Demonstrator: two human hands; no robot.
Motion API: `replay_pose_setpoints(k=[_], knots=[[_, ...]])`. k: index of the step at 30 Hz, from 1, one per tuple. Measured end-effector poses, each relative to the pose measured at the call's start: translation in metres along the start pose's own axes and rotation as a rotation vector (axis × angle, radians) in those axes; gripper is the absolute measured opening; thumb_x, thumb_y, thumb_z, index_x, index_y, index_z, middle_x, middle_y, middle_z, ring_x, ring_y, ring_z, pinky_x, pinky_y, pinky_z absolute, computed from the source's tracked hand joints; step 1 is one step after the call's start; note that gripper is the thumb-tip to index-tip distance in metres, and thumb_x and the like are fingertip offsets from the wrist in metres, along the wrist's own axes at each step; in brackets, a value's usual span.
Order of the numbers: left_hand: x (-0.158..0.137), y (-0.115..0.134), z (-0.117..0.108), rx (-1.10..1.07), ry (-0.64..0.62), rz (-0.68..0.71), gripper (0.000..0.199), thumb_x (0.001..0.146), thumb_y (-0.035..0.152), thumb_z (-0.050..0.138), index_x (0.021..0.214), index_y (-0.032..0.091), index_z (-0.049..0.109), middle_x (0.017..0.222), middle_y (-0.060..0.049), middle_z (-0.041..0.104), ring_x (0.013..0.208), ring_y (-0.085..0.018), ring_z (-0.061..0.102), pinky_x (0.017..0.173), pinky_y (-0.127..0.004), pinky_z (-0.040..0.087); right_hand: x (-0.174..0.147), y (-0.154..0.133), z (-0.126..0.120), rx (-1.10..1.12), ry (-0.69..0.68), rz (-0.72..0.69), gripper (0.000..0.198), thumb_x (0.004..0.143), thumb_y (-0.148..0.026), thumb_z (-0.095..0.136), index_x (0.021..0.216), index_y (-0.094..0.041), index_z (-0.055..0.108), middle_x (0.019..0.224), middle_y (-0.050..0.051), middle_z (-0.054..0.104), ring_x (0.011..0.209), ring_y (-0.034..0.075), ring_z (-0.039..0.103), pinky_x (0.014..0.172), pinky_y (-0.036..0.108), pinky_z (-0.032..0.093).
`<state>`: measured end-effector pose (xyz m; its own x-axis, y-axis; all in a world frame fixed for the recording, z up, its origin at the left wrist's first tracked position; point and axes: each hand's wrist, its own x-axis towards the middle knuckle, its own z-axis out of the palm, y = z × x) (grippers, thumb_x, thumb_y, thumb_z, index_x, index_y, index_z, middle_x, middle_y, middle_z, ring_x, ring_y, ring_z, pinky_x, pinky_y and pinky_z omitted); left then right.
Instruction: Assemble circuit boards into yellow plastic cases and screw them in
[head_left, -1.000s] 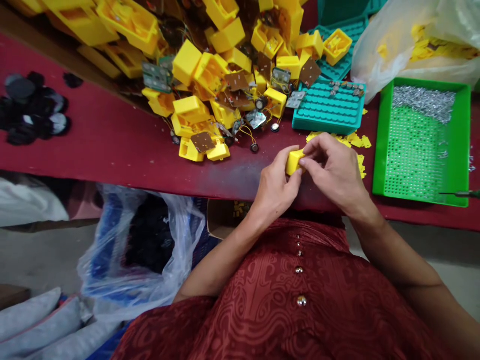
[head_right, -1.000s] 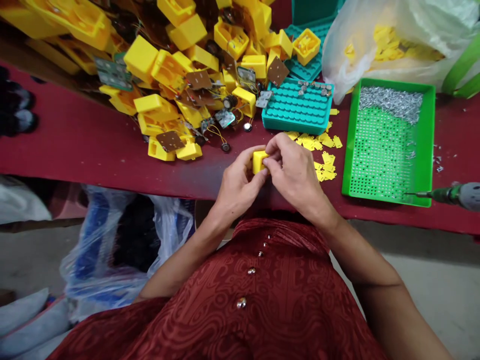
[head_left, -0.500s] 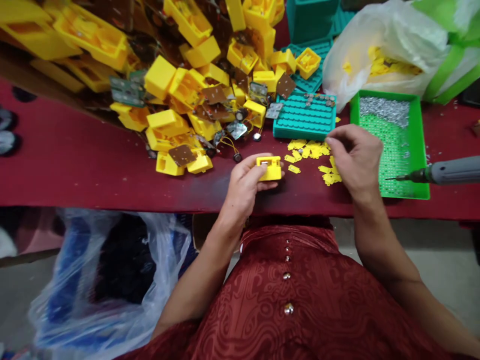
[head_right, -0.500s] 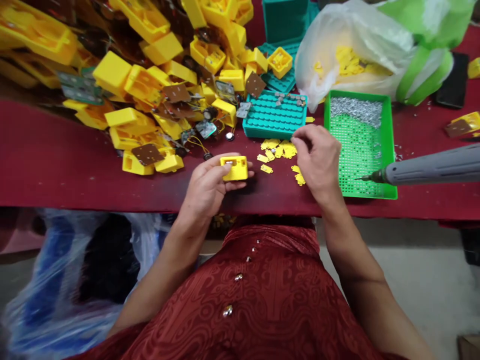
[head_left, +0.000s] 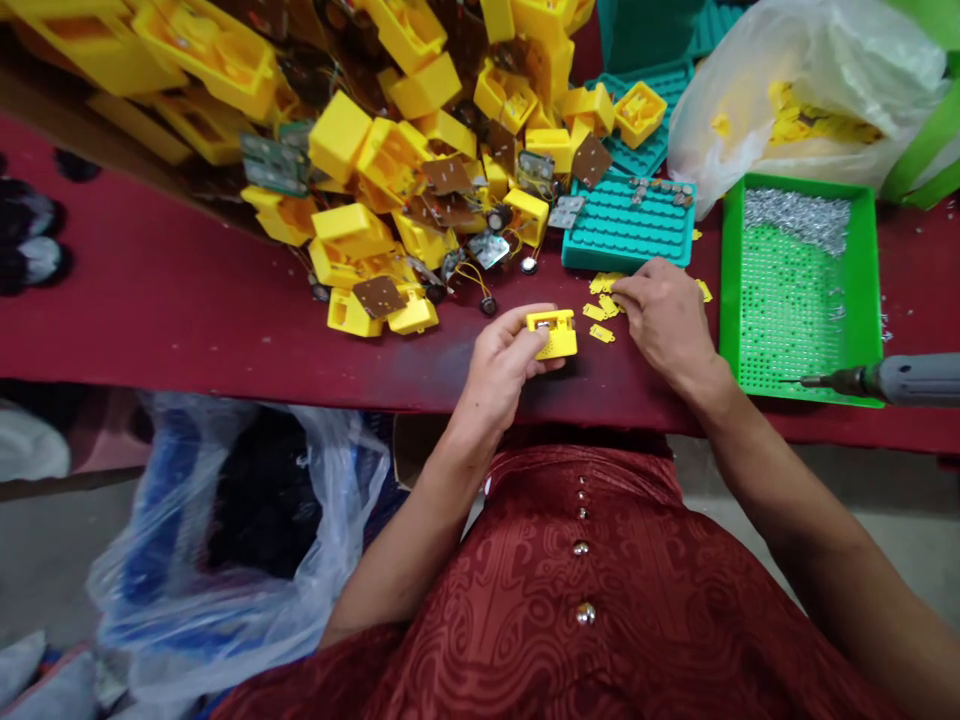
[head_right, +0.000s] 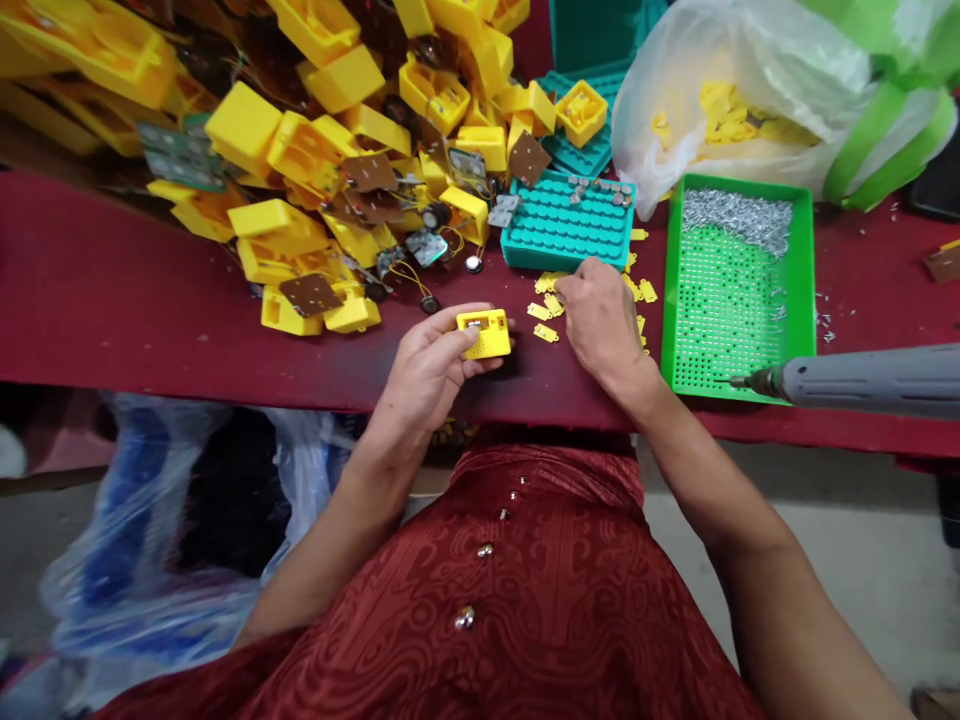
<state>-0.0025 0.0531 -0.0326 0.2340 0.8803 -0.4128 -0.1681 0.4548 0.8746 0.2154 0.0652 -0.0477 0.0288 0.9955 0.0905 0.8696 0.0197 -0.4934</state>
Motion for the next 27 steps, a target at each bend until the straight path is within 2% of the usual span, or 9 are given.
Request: replay_pose_setpoints(k=[3,6,9,13,15,17,20,23,27], knots=[[0.001,-0.001,0.001,-0.011,-0.013,-0.002,0.037,0.078,0.030,0.072,0.113,0.018,0.073,0.110,-0.008,0.079,0.091,-0.018,0.075,0.072,-0.028,0.065,-0.004,0.004,-0.002,0.006,-0.027,0.008,0.013,0.093,-0.019,0.064,0.082,-0.017,0.070,0.093,0.011,0.060,0.093,0.024,0.054,0.094,0.043,0.044],[0.002,-0.003,0.001,-0.012,-0.026,-0.003,0.038,0.078,0.027,0.072,0.115,0.018,0.073,0.109,-0.007,0.081,0.091,-0.017,0.076,0.073,-0.027,0.065,-0.009,0.009,-0.008,0.010,-0.052,-0.041,0.005,0.091,-0.019,0.066,0.087,-0.019,0.069,0.095,0.011,0.061,0.095,0.024,0.056,0.096,0.043,0.045],[0.002,-0.004,0.002,-0.008,-0.036,-0.001,0.040,0.080,0.027,0.071,0.118,0.019,0.071,0.110,-0.007,0.082,0.091,-0.017,0.077,0.074,-0.027,0.065,-0.009,0.013,-0.014,-0.019,-0.099,-0.085,0.009,0.091,-0.022,0.064,0.085,-0.020,0.069,0.093,0.012,0.063,0.091,0.025,0.057,0.092,0.044,0.047],[0.000,-0.004,0.005,-0.001,-0.043,0.003,0.042,0.081,0.026,0.071,0.122,0.018,0.069,0.112,-0.008,0.082,0.095,-0.019,0.079,0.078,-0.031,0.067,-0.006,0.013,-0.020,-0.029,-0.159,-0.065,0.011,0.092,-0.025,0.064,0.082,-0.021,0.069,0.094,0.013,0.065,0.094,0.027,0.060,0.094,0.047,0.049],[-0.001,-0.004,0.006,-0.002,-0.047,0.004,0.040,0.082,0.025,0.069,0.121,0.017,0.069,0.114,-0.008,0.082,0.096,-0.019,0.079,0.079,-0.030,0.068,-0.009,0.007,-0.025,0.016,-0.119,-0.061,0.012,0.092,-0.025,0.065,0.083,-0.021,0.070,0.095,0.013,0.067,0.096,0.028,0.062,0.097,0.048,0.049],[-0.002,-0.004,0.008,-0.006,-0.051,0.005,0.040,0.083,0.023,0.068,0.123,0.017,0.068,0.117,-0.009,0.082,0.098,-0.019,0.079,0.080,-0.030,0.067,-0.015,-0.005,-0.031,0.109,-0.009,-0.054,0.012,0.093,-0.026,0.065,0.084,-0.021,0.071,0.096,0.011,0.069,0.097,0.026,0.063,0.097,0.046,0.050],[-0.002,-0.006,0.011,-0.008,-0.063,0.016,0.041,0.086,0.022,0.069,0.126,0.017,0.067,0.123,-0.010,0.081,0.105,-0.020,0.079,0.085,-0.030,0.067,-0.027,-0.029,-0.035,0.324,0.112,-0.024,0.011,0.093,-0.027,0.067,0.087,-0.021,0.074,0.096,0.008,0.072,0.089,0.020,0.064,0.087,0.038,0.052],[-0.003,-0.007,0.014,-0.003,-0.084,0.026,0.041,0.089,0.022,0.071,0.129,0.016,0.066,0.124,-0.011,0.081,0.109,-0.021,0.079,0.091,-0.032,0.067,-0.036,-0.050,-0.028,0.493,0.112,-0.005,0.010,0.091,-0.027,0.072,0.086,-0.020,0.076,0.090,0.005,0.072,0.080,0.015,0.063,0.075,0.031,0.051],[-0.006,-0.009,0.018,0.006,-0.071,0.046,0.035,0.090,0.019,0.073,0.125,0.017,0.069,0.119,-0.008,0.082,0.106,-0.018,0.079,0.091,-0.029,0.066,-0.038,-0.058,-0.012,0.573,0.112,0.052,0.008,0.086,-0.024,0.074,0.082,-0.017,0.077,0.085,0.003,0.072,0.077,0.012,0.062,0.073,0.027,0.052]])
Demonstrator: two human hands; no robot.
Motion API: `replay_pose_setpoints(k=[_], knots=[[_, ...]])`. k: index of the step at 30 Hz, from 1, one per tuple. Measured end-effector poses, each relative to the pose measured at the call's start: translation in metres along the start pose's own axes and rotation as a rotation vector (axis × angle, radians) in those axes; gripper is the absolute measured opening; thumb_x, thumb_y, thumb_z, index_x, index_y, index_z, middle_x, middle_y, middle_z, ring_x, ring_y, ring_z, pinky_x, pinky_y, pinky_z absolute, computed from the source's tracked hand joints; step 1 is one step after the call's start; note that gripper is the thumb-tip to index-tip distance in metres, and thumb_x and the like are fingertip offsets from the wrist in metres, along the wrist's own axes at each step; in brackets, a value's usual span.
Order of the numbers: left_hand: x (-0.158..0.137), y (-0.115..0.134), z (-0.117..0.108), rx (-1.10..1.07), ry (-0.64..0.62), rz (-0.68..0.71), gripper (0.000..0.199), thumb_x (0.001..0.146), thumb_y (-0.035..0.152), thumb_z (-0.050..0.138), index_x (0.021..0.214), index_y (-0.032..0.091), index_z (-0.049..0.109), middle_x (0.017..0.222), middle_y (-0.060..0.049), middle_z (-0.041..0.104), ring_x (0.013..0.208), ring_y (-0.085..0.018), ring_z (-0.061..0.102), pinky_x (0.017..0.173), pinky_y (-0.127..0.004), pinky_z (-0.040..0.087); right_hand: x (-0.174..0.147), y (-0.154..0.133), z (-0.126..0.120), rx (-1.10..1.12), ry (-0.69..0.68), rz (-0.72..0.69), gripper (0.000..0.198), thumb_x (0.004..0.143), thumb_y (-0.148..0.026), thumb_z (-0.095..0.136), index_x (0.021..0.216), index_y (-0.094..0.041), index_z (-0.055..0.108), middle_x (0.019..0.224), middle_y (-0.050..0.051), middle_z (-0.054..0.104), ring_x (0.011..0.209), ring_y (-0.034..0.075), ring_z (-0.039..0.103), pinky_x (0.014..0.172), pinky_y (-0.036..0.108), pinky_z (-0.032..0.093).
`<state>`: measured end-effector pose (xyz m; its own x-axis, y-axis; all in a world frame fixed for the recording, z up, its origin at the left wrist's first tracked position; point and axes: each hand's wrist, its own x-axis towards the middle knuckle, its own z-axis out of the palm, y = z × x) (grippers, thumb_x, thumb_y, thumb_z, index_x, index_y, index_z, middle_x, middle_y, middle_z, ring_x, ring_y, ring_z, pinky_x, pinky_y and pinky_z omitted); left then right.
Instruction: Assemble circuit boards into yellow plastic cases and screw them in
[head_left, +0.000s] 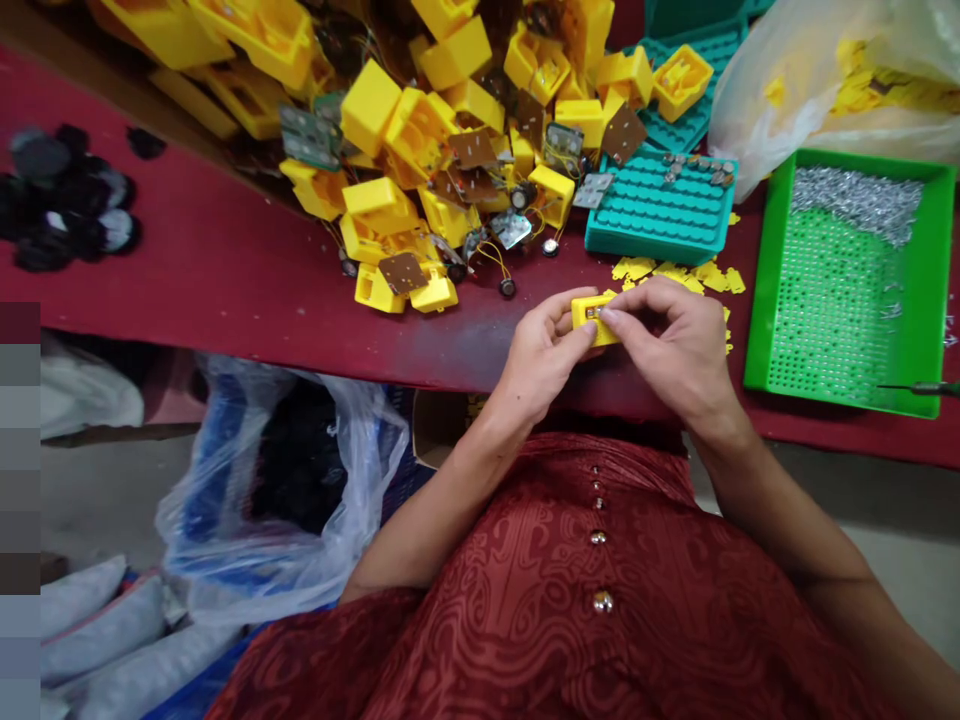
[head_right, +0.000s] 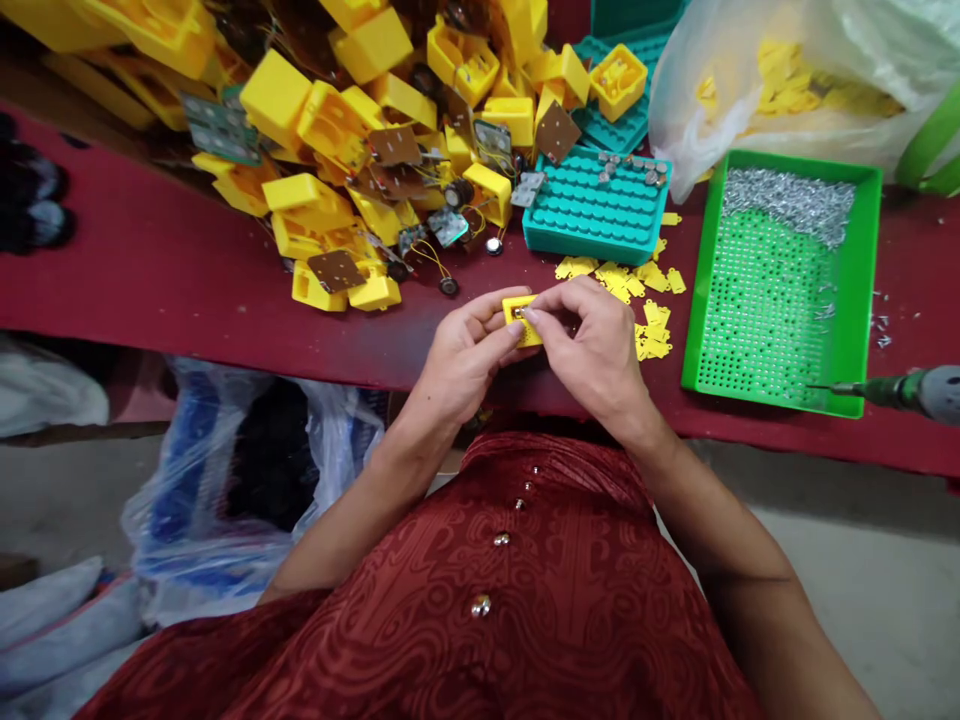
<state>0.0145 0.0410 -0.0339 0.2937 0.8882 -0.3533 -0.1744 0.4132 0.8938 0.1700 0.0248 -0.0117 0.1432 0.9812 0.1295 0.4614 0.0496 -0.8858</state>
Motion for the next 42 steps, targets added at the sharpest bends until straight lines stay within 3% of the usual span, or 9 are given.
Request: replay_pose_setpoints(k=[4,11,20,25,29,32,36,42], knots=[[0.000,-0.006,0.001,0.025,0.000,0.068,0.035,0.090,0.017,0.073,0.124,0.016,0.068,0.120,-0.009,0.081,0.107,-0.018,0.079,0.094,-0.029,0.065,0.001,0.005,0.003,0.090,0.011,0.069,0.006,0.082,-0.021,0.075,0.079,-0.016,0.077,0.081,0.003,0.072,0.072,0.010,0.060,0.069,0.024,0.050],[0.002,-0.016,0.004,0.113,0.019,0.159,0.038,0.093,0.018,0.068,0.130,0.016,0.062,0.129,-0.012,0.079,0.116,-0.019,0.078,0.102,-0.032,0.062,0.010,0.008,0.003,0.260,-0.085,0.268,0.003,0.076,-0.016,0.074,0.074,-0.016,0.072,0.077,0.002,0.070,0.070,0.010,0.060,0.068,0.024,0.051],[-0.005,-0.024,0.004,0.314,0.067,0.267,0.040,0.098,0.023,0.065,0.137,0.021,0.062,0.133,-0.010,0.078,0.117,-0.021,0.076,0.106,-0.035,0.060,0.009,0.003,0.003,-0.055,-0.092,0.142,0.007,0.079,-0.016,0.069,0.075,-0.014,0.064,0.074,0.000,0.062,0.067,0.008,0.051,0.065,0.023,0.040],[-0.006,-0.022,-0.003,0.219,-0.011,0.323,0.038,0.095,0.028,0.071,0.132,0.021,0.065,0.133,-0.008,0.079,0.117,-0.020,0.077,0.106,-0.033,0.059,0.022,0.015,-0.008,-0.050,-0.158,0.240,0.034,0.066,-0.018,0.084,0.084,-0.016,0.055,0.073,-0.004,0.056,0.064,0.007,0.049,0.060,0.022,0.037],[-0.002,-0.011,-0.008,0.005,-0.132,0.267,0.041,0.092,0.036,0.080,0.127,0.019,0.067,0.124,-0.009,0.083,0.113,-0.020,0.079,0.102,-0.030,0.061,0.018,0.018,-0.017,0.223,-0.262,0.311,0.053,0.062,-0.043,0.096,0.093,-0.015,0.062,0.086,0.001,0.066,0.071,0.009,0.057,0.064,0.024,0.048],[-0.001,-0.002,-0.006,-0.112,-0.159,0.182,0.044,0.087,0.037,0.087,0.124,0.020,0.070,0.118,-0.007,0.084,0.109,-0.019,0.080,0.100,-0.028,0.061,0.008,0.013,-0.019,0.358,-0.350,0.311,0.061,0.067,-0.063,0.093,0.093,-0.012,0.071,0.091,0.005,0.071,0.072,0.008,0.056,0.065,0.023,0.048],[-0.003,0.004,0.000,-0.190,-0.151,0.113,0.041,0.086,0.035,0.089,0.120,0.020,0.073,0.118,-0.006,0.084,0.107,-0.018,0.079,0.097,-0.026,0.061,-0.002,0.009,-0.016,0.412,-0.364,0.343,0.063,0.070,-0.068,0.090,0.090,-0.011,0.073,0.082,0.004,0.068,0.065,0.006,0.050,0.060,0.020,0.043],[-0.007,0.000,0.006,-0.226,-0.095,0.048,0.042,0.080,0.031,0.093,0.116,0.021,0.076,0.113,-0.004,0.084,0.098,-0.015,0.077,0.084,-0.023,0.062,-0.006,0.010,-0.024,0.423,-0.351,0.326,0.063,0.074,-0.070,0.088,0.094,-0.011,0.077,0.079,0.004,0.067,0.066,0.007,0.055,0.059,0.019,0.043]])
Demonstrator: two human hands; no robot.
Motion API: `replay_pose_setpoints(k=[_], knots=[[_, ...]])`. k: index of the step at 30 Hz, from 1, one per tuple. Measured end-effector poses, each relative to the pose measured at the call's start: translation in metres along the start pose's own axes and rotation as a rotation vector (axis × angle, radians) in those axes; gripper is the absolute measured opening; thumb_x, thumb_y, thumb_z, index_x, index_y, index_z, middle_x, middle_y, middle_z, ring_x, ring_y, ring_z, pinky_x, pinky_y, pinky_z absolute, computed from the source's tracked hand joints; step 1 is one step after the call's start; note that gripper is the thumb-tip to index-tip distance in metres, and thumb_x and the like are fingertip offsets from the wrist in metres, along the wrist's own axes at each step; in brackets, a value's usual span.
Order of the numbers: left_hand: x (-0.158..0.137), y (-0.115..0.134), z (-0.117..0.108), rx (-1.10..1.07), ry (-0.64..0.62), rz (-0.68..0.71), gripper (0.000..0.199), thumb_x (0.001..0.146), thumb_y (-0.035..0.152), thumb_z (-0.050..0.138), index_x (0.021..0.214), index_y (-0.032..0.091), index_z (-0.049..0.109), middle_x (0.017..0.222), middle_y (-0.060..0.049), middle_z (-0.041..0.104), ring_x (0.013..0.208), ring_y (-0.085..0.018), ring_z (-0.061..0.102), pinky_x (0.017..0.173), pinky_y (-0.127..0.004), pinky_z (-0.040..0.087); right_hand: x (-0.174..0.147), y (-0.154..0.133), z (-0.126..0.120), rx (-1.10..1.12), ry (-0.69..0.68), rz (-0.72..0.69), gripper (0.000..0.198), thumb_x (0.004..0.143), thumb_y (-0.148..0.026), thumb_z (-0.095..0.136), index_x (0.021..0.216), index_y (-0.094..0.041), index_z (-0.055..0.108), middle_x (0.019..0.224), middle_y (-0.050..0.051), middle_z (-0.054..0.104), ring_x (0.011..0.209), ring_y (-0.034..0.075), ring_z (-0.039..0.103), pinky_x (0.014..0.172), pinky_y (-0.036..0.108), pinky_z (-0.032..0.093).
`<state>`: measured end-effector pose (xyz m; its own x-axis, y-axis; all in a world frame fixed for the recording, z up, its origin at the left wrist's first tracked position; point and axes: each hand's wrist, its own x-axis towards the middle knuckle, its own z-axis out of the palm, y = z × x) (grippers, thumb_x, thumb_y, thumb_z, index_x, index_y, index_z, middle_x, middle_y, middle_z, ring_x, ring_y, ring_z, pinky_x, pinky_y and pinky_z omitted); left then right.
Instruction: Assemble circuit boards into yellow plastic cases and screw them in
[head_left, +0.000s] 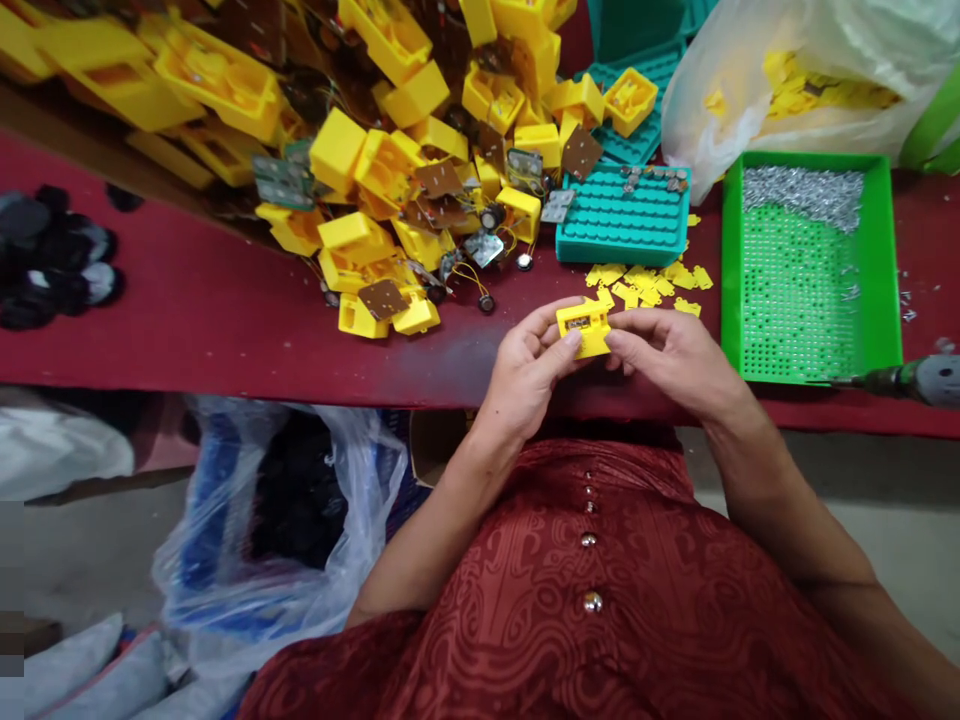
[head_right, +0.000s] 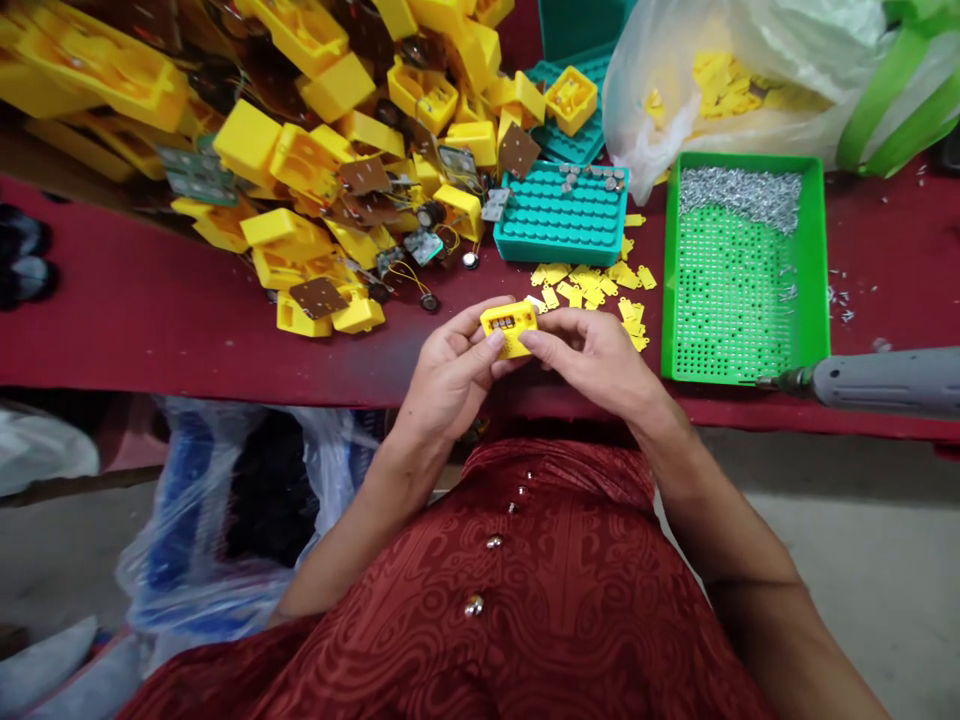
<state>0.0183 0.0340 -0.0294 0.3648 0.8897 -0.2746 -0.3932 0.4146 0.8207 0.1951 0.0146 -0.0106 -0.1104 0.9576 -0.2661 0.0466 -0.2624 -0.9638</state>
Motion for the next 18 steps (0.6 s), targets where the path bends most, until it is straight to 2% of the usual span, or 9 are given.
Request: replay_pose_setpoints(k=[7,14,18], knots=[[0.000,-0.005,0.006,-0.053,0.007,0.020,0.041,0.075,0.027,0.096,0.111,0.020,0.078,0.109,-0.004,0.085,0.099,-0.014,0.077,0.088,-0.022,0.060,-0.001,0.005,-0.001,0.082,-0.036,0.075,0.062,0.071,-0.067,0.091,0.094,-0.012,0.074,0.079,0.003,0.068,0.065,0.006,0.055,0.059,0.019,0.047],[0.001,-0.005,0.011,-0.078,0.011,0.021,0.039,0.074,0.027,0.096,0.108,0.021,0.080,0.103,-0.001,0.084,0.089,-0.012,0.074,0.087,-0.023,0.060,-0.002,0.008,0.004,0.062,0.029,0.024,0.065,0.072,-0.072,0.088,0.089,-0.011,0.070,0.078,0.003,0.067,0.067,0.006,0.056,0.063,0.021,0.048],[0.002,-0.001,0.010,-0.072,0.039,-0.018,0.039,0.073,0.028,0.096,0.107,0.021,0.080,0.106,-0.002,0.083,0.094,-0.014,0.075,0.086,-0.023,0.060,-0.005,0.006,0.001,0.010,0.104,0.025,0.072,0.065,-0.073,0.092,0.100,-0.012,0.074,0.096,0.007,0.075,0.074,0.009,0.062,0.069,0.024,0.053]])
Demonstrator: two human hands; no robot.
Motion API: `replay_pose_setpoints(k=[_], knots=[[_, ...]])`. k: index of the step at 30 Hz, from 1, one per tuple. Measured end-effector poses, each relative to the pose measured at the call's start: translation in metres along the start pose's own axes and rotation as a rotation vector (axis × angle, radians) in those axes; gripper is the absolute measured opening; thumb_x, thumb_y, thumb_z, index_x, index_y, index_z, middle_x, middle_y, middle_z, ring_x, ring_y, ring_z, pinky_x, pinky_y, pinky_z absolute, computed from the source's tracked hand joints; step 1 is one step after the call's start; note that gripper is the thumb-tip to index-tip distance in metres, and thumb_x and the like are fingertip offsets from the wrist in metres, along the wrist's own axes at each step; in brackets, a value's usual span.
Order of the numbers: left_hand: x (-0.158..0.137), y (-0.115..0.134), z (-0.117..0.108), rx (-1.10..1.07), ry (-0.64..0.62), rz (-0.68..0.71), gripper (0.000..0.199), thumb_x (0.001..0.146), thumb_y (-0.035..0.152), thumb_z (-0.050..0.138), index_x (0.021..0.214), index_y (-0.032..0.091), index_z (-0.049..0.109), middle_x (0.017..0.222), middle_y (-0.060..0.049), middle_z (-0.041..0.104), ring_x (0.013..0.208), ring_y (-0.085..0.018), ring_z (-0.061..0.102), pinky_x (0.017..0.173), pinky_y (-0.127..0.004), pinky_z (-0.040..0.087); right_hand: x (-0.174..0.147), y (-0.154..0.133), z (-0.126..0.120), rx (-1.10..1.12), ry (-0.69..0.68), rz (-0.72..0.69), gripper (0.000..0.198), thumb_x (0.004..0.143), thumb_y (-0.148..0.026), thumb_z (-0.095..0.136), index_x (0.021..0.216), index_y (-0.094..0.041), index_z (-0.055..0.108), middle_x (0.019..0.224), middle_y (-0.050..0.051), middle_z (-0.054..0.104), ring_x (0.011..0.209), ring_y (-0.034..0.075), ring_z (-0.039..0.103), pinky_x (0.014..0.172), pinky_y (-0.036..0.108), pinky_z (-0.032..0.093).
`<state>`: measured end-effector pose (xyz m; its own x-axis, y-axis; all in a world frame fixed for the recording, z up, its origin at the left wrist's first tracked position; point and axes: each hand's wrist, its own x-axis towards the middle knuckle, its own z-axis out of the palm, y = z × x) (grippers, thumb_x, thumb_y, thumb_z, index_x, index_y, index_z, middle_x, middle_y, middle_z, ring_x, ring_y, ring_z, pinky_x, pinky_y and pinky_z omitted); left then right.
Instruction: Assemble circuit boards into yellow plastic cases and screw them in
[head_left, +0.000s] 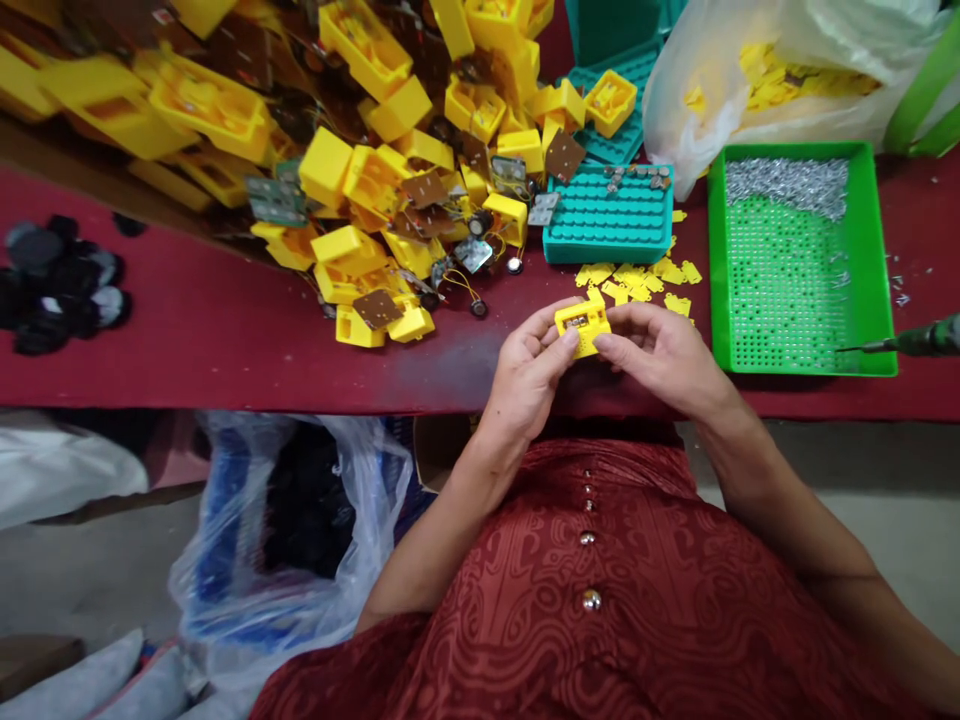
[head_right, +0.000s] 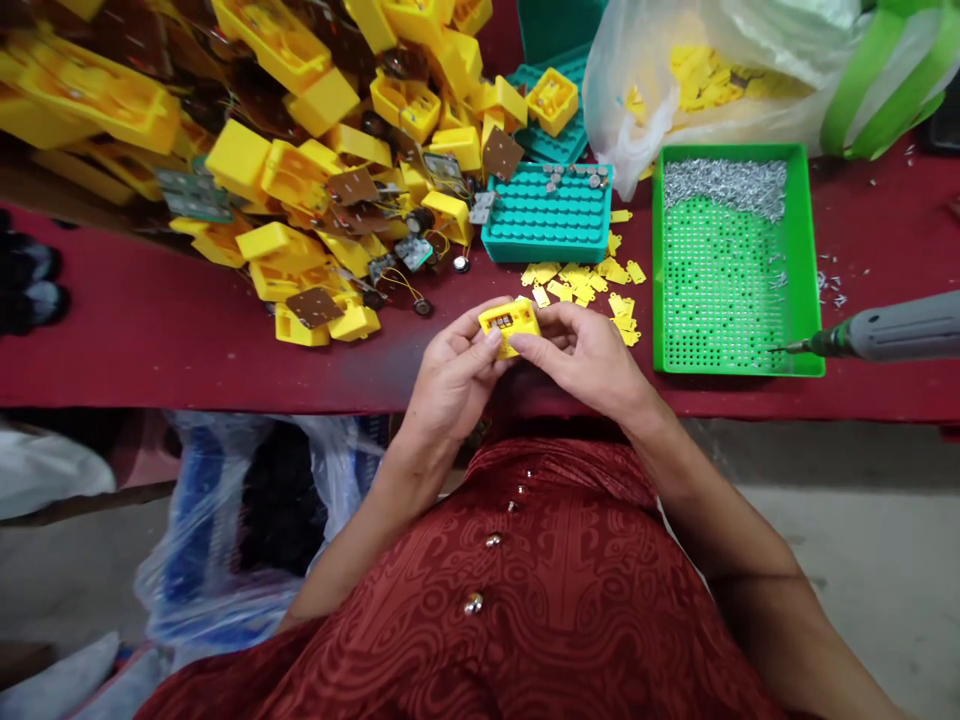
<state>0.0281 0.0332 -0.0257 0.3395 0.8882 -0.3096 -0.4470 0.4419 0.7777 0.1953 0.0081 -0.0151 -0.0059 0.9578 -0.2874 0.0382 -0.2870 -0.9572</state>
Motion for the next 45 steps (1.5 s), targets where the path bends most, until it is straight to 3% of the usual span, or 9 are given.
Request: replay_pose_setpoints(k=[6,11,19,24,28,32,36,41,45], knots=[[0.001,0.001,0.001,0.005,-0.013,-0.016,0.040,0.072,0.028,0.097,0.107,0.020,0.079,0.104,-0.002,0.084,0.090,-0.013,0.075,0.082,-0.022,0.060,-0.001,0.000,-0.001,0.076,0.040,-0.069,0.066,0.065,-0.064,0.095,0.099,-0.013,0.075,0.101,0.007,0.076,0.071,0.007,0.059,0.071,0.023,0.057],[0.001,-0.001,-0.004,0.105,-0.025,-0.005,0.040,0.076,0.029,0.093,0.113,0.022,0.078,0.114,-0.005,0.083,0.102,-0.016,0.076,0.091,-0.026,0.061,-0.001,-0.001,0.000,0.213,-0.070,0.018,0.059,0.072,-0.064,0.092,0.094,-0.012,0.074,0.094,0.007,0.072,0.075,0.008,0.060,0.062,0.020,0.054],[0.001,-0.001,-0.005,0.167,-0.054,0.046,0.044,0.077,0.034,0.094,0.115,0.021,0.076,0.117,-0.006,0.082,0.105,-0.017,0.076,0.095,-0.027,0.061,0.003,-0.004,0.001,0.431,-0.114,0.162,0.051,0.065,-0.047,0.092,0.090,-0.014,0.061,0.089,0.006,0.070,0.071,0.011,0.064,0.055,0.021,0.056],[0.001,-0.002,-0.001,0.197,-0.086,0.064,0.043,0.077,0.036,0.094,0.113,0.020,0.075,0.119,-0.007,0.083,0.106,-0.019,0.077,0.093,-0.028,0.061,0.005,-0.001,0.004,0.450,-0.083,0.155,0.036,0.065,-0.035,0.079,0.083,-0.014,0.055,0.088,0.006,0.070,0.069,0.009,0.063,0.056,0.021,0.058],[0.002,0.002,0.001,0.144,-0.084,0.020,0.042,0.076,0.033,0.094,0.111,0.019,0.075,0.111,-0.007,0.084,0.097,-0.016,0.077,0.087,-0.025,0.062,0.002,0.004,0.003,0.439,-0.074,0.117,0.042,0.071,-0.040,0.080,0.090,-0.016,0.052,0.093,0.006,0.071,0.071,0.010,0.066,0.058,0.023,0.060],[0.004,0.005,0.001,0.090,-0.053,-0.064,0.041,0.075,0.031,0.093,0.112,0.020,0.076,0.111,-0.005,0.084,0.093,-0.015,0.076,0.082,-0.025,0.061,-0.001,0.006,0.003,0.391,-0.062,0.065,0.061,0.069,-0.052,0.092,0.102,-0.016,0.056,0.098,0.006,0.072,0.079,0.012,0.070,0.064,0.023,0.062],[0.006,0.005,0.001,0.028,-0.041,-0.089,0.039,0.075,0.027,0.093,0.111,0.021,0.078,0.110,-0.004,0.083,0.095,-0.015,0.076,0.082,-0.025,0.061,-0.002,0.007,0.007,0.271,0.091,-0.022,0.074,0.058,-0.051,0.100,0.105,-0.017,0.055,0.096,0.004,0.073,0.082,0.009,0.069,0.070,0.019,0.060],[0.006,0.004,0.001,0.035,-0.012,-0.139,0.037,0.080,0.025,0.089,0.114,0.021,0.076,0.112,-0.004,0.082,0.095,-0.015,0.077,0.082,-0.024,0.063,-0.003,0.011,-0.001,0.059,0.132,-0.074,0.064,0.071,-0.057,0.090,0.113,-0.019,0.060,0.087,0.000,0.070,0.074,0.010,0.067,0.070,0.023,0.057],[0.004,0.003,0.001,-0.018,0.002,-0.240,0.030,0.083,0.023,0.088,0.110,0.018,0.076,0.104,-0.004,0.082,0.090,-0.015,0.078,0.078,-0.026,0.066,-0.003,0.010,-0.017,-0.187,0.263,-0.190,0.034,0.088,-0.045,0.075,0.108,-0.018,0.071,0.093,0.004,0.073,0.081,0.014,0.070,0.072,0.028,0.056]])
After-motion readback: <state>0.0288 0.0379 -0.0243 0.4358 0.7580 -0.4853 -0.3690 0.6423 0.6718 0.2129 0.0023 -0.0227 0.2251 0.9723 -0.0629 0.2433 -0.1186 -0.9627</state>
